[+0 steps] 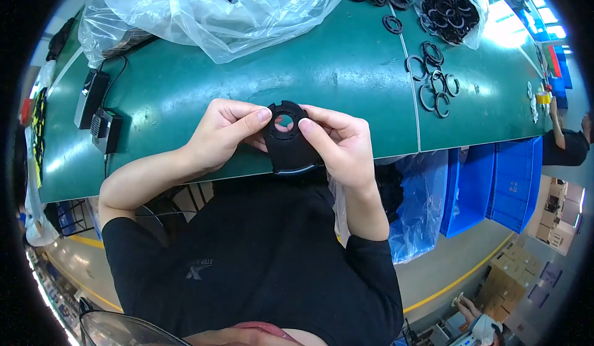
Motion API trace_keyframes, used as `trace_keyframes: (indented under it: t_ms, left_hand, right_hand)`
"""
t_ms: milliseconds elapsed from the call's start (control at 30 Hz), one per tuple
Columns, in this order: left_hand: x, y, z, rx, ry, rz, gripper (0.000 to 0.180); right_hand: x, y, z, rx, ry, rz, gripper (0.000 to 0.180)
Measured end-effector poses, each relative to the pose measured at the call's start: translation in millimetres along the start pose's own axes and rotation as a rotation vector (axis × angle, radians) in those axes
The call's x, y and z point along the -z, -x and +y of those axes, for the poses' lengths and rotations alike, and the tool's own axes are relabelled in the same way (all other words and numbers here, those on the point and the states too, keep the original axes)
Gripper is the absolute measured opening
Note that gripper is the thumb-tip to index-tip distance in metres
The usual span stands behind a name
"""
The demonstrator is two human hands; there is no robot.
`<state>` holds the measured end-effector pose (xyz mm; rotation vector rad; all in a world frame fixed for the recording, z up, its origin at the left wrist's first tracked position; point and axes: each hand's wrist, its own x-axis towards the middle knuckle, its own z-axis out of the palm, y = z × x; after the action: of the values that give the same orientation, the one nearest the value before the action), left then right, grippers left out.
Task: The person assembles black plastic circular components by hand, fitting a plastic ring into a base housing.
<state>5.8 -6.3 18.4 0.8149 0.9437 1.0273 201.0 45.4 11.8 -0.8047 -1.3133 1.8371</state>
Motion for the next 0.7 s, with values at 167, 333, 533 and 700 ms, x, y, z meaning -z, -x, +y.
trace_keyframes:
  t_ms: [167,333,533,700]
  left_hand:
    - [0,-5,-2,0.062,-0.028,-0.114,0.035]
    - [1,-5,3,0.131,0.14,-0.092,0.052]
    - [-2,-8,-5,0.076,0.051,-0.137,0.046]
    - [-3,-8,-10,0.064,0.011,-0.141,0.043]
  right_hand:
    - [10,20,1,0.064,0.037,0.03,0.028]
    - [57,65,7,0.081,-0.078,-0.1,0.025]
    - [205,165,102,-0.264,-0.111,0.579,0.025]
    - [293,250,204,-0.474,-0.033,1.357,0.027]
